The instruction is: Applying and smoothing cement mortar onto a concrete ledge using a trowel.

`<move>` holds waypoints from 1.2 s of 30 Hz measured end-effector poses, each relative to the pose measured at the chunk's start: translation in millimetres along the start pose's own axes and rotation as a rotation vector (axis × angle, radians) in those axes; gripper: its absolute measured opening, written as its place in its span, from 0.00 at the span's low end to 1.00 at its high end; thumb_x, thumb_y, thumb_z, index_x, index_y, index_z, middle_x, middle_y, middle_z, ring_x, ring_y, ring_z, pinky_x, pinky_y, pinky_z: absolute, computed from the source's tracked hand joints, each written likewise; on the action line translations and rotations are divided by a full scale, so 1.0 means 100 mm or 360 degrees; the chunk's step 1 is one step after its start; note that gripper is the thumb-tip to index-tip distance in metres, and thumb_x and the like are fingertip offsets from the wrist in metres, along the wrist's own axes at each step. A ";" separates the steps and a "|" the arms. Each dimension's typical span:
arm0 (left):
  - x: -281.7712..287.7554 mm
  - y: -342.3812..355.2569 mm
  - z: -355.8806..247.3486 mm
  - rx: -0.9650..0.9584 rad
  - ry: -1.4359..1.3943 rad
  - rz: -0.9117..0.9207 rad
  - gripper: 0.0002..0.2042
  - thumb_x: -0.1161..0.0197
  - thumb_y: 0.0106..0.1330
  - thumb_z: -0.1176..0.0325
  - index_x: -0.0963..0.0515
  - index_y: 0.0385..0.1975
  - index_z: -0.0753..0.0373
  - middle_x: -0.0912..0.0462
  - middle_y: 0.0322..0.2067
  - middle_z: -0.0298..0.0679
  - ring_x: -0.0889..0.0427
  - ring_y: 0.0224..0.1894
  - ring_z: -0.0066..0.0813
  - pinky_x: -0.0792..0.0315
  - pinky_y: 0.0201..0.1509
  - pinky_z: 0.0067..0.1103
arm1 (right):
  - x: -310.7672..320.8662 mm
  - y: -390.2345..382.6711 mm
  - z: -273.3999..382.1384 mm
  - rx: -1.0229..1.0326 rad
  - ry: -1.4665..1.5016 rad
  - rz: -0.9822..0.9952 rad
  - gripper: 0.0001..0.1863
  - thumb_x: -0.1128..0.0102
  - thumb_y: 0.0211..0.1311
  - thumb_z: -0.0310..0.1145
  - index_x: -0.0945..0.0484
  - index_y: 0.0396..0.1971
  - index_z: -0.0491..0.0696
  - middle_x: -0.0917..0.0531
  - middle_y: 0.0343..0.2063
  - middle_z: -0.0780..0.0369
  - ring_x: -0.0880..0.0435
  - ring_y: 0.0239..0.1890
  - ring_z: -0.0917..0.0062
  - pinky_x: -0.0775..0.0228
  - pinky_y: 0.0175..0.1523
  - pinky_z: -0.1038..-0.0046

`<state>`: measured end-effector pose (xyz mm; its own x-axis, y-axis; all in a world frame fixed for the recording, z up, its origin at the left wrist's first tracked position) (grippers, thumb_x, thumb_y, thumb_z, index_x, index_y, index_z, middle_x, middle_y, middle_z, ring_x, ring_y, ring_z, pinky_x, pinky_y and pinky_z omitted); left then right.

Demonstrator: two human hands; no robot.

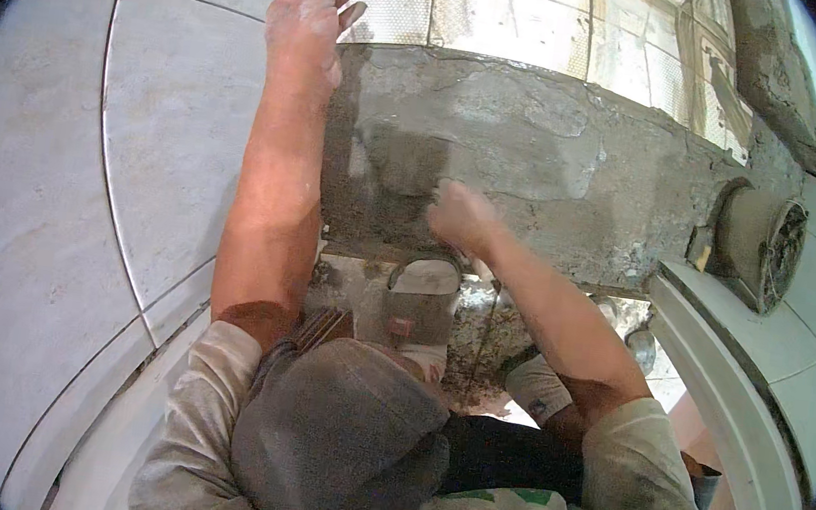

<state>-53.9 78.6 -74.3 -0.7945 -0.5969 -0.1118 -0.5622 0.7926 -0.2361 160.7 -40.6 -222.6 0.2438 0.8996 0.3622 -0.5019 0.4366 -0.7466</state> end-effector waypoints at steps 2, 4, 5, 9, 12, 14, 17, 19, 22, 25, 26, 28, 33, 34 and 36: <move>-0.19 0.04 -0.01 0.0003 0.0006 0.0050 0.17 0.45 0.64 0.71 0.31 0.50 0.75 0.24 0.46 0.47 0.22 0.48 0.39 0.24 0.51 0.29 | -0.34 0.37 -0.18 0.0671 -0.0639 -0.0129 0.12 0.47 0.55 0.33 0.25 0.35 0.40 0.18 0.26 0.50 0.16 0.28 0.59 0.24 0.33 0.62; 0.09 0.05 -0.06 -0.0053 0.0012 -0.0012 0.17 0.44 0.64 0.71 0.30 0.49 0.74 0.23 0.45 0.47 0.22 0.47 0.39 0.24 0.50 0.30 | -0.09 0.09 0.39 0.0489 -0.0516 -0.0117 0.11 0.47 0.53 0.32 0.22 0.32 0.40 0.18 0.29 0.49 0.17 0.33 0.57 0.24 0.38 0.60; 0.12 0.06 -0.05 -0.0050 0.0027 -0.0012 0.17 0.44 0.64 0.71 0.30 0.49 0.74 0.23 0.45 0.47 0.22 0.47 0.39 0.24 0.50 0.30 | 0.10 -0.06 0.51 0.0231 -0.0412 -0.0145 0.11 0.47 0.52 0.31 0.20 0.29 0.40 0.18 0.32 0.47 0.17 0.39 0.55 0.24 0.44 0.58; 0.05 0.05 -0.02 -0.0078 0.0031 -0.0008 0.16 0.44 0.64 0.71 0.29 0.49 0.74 0.23 0.44 0.48 0.21 0.46 0.38 0.24 0.49 0.30 | 0.27 -0.02 0.45 0.0227 -0.0644 -0.0134 0.10 0.47 0.56 0.30 0.24 0.35 0.41 0.16 0.31 0.53 0.15 0.36 0.61 0.22 0.38 0.63; -0.04 0.04 0.04 -0.0070 0.0051 0.0035 0.16 0.44 0.64 0.72 0.28 0.48 0.74 0.23 0.44 0.48 0.21 0.46 0.39 0.24 0.49 0.30 | 0.42 0.17 0.41 0.0319 -0.0766 -0.0309 0.08 0.47 0.55 0.29 0.23 0.33 0.43 0.16 0.30 0.53 0.15 0.36 0.62 0.22 0.37 0.64; 0.04 0.01 0.00 -0.0084 0.0049 0.0046 0.15 0.44 0.64 0.72 0.28 0.47 0.74 0.23 0.44 0.48 0.21 0.46 0.39 0.24 0.49 0.30 | 0.52 0.16 0.56 0.0293 -0.0857 -0.0314 0.07 0.48 0.56 0.29 0.21 0.30 0.45 0.16 0.29 0.53 0.15 0.35 0.63 0.22 0.37 0.65; 0.03 0.08 -0.04 -0.0094 0.0039 -0.0029 0.15 0.45 0.64 0.73 0.29 0.48 0.74 0.23 0.44 0.50 0.21 0.46 0.39 0.23 0.49 0.29 | 0.43 0.24 0.42 0.0281 -0.0873 -0.0329 0.08 0.48 0.57 0.31 0.21 0.27 0.44 0.16 0.28 0.53 0.15 0.35 0.62 0.22 0.36 0.64; 0.06 0.08 -0.08 -0.0102 -0.0033 -0.0062 0.15 0.46 0.64 0.73 0.30 0.49 0.74 0.24 0.45 0.49 0.21 0.46 0.38 0.23 0.49 0.28 | 0.39 0.20 0.35 0.0197 -0.0730 -0.0303 0.10 0.48 0.57 0.33 0.22 0.29 0.43 0.16 0.29 0.53 0.15 0.34 0.60 0.23 0.37 0.63; 0.06 0.07 -0.13 -0.0140 0.0029 -0.0063 0.16 0.47 0.65 0.74 0.31 0.50 0.74 0.24 0.45 0.49 0.22 0.47 0.38 0.23 0.49 0.28 | 0.47 0.04 0.16 0.0106 -0.0640 -0.0333 0.13 0.49 0.58 0.36 0.23 0.32 0.41 0.17 0.29 0.52 0.16 0.34 0.56 0.24 0.38 0.59; 0.13 0.10 -0.13 -0.0141 -0.0032 -0.0050 0.15 0.46 0.64 0.73 0.30 0.49 0.74 0.24 0.45 0.49 0.22 0.48 0.38 0.24 0.50 0.29 | 0.72 -0.19 -0.07 0.0127 -0.0755 -0.0355 0.15 0.50 0.59 0.39 0.25 0.34 0.41 0.18 0.30 0.49 0.18 0.34 0.54 0.26 0.40 0.56; 0.16 0.10 -0.12 -0.0148 -0.0043 -0.0056 0.15 0.46 0.64 0.73 0.30 0.49 0.74 0.24 0.45 0.49 0.22 0.48 0.38 0.24 0.50 0.29 | 0.79 -0.26 -0.14 0.0133 -0.0817 -0.0318 0.16 0.51 0.60 0.40 0.25 0.35 0.41 0.18 0.31 0.48 0.18 0.35 0.53 0.27 0.42 0.55; 0.15 0.09 -0.04 -0.0079 -0.0012 -0.0109 0.15 0.46 0.64 0.73 0.29 0.48 0.74 0.23 0.45 0.48 0.22 0.47 0.39 0.25 0.50 0.30 | 0.99 -0.50 -0.19 0.0012 -0.0831 -0.0316 0.16 0.52 0.61 0.41 0.25 0.35 0.41 0.18 0.31 0.47 0.18 0.36 0.53 0.27 0.43 0.55; 0.11 0.10 0.00 -0.0039 -0.0039 -0.0124 0.15 0.45 0.64 0.72 0.28 0.48 0.73 0.22 0.44 0.47 0.21 0.47 0.38 0.25 0.50 0.30 | 0.98 -0.91 -0.68 -0.0185 -0.0673 -0.0427 0.20 0.54 0.63 0.44 0.25 0.35 0.40 0.20 0.30 0.43 0.20 0.36 0.50 0.28 0.43 0.54; 0.12 0.09 -0.02 -0.0037 -0.0022 -0.0140 0.15 0.45 0.64 0.72 0.28 0.48 0.73 0.22 0.44 0.47 0.21 0.47 0.38 0.25 0.50 0.30 | 0.95 -0.95 -0.79 -0.0143 -0.0563 -0.0558 0.19 0.53 0.62 0.43 0.25 0.34 0.39 0.20 0.29 0.44 0.19 0.33 0.51 0.28 0.42 0.55; 0.15 0.12 0.05 -0.0003 -0.0050 -0.0158 0.15 0.44 0.63 0.71 0.26 0.47 0.72 0.22 0.44 0.46 0.21 0.46 0.36 0.26 0.49 0.27 | 1.00 -1.00 -0.85 -0.0130 -0.0458 -0.0693 0.18 0.51 0.62 0.42 0.26 0.33 0.39 0.20 0.28 0.46 0.19 0.31 0.52 0.27 0.40 0.56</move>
<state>-71.6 78.0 -83.2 -0.7273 -0.6761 -0.1179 -0.6383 0.7295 -0.2459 306.0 5.3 -159.1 0.1716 0.6037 0.7786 -0.3361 0.7788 -0.5297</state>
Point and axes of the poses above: each hand's wrist, its own y-axis towards the middle knuckle, its own x-axis out of the back of the hand, z = x × y, the point moved 4 cm from there along y, towards the middle knuckle
